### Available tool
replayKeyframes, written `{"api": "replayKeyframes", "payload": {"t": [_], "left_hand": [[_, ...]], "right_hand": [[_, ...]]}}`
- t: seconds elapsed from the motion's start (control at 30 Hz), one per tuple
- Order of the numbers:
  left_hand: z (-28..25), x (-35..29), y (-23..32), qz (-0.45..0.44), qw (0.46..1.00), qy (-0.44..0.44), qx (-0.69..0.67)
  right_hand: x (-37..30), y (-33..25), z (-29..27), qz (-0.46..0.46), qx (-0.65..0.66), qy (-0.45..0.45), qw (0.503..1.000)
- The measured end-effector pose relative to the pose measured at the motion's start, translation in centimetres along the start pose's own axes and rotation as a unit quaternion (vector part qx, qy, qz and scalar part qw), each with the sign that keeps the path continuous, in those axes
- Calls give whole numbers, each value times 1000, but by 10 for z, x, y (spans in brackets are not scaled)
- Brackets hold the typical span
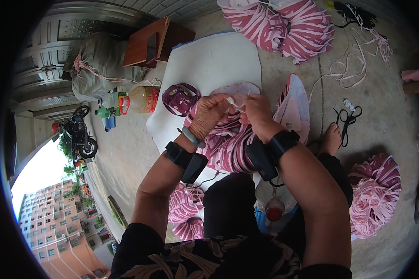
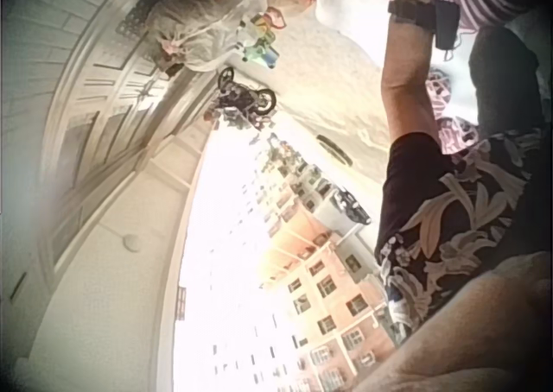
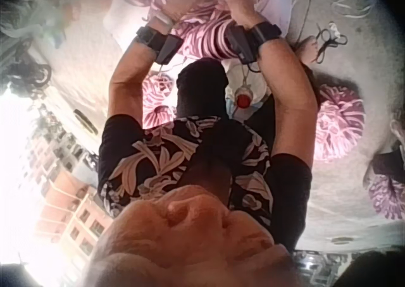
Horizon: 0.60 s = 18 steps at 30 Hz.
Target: Lacing a pair of pink sneakers and organizing shoe components.
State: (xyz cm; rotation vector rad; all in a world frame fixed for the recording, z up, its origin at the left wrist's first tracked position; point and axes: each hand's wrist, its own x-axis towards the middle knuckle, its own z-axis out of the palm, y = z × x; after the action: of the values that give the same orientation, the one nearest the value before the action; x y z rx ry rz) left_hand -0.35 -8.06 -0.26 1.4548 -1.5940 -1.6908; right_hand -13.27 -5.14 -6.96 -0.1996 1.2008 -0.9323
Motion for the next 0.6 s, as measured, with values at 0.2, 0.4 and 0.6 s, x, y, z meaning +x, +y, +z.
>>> {"api": "replayKeyframes", "payload": {"t": [0.2, 0.4, 0.6], "left_hand": [[-17, 18, 28, -114, 993, -32, 22], [-22, 5, 37, -97, 986, -109, 75], [-13, -12, 38, -36, 992, -113, 40]], "right_hand": [[-16, -11, 15, -548, -229, 46, 803], [-27, -28, 15, -562, -244, 6, 790], [-38, -35, 18, -407, -303, -24, 861]]}}
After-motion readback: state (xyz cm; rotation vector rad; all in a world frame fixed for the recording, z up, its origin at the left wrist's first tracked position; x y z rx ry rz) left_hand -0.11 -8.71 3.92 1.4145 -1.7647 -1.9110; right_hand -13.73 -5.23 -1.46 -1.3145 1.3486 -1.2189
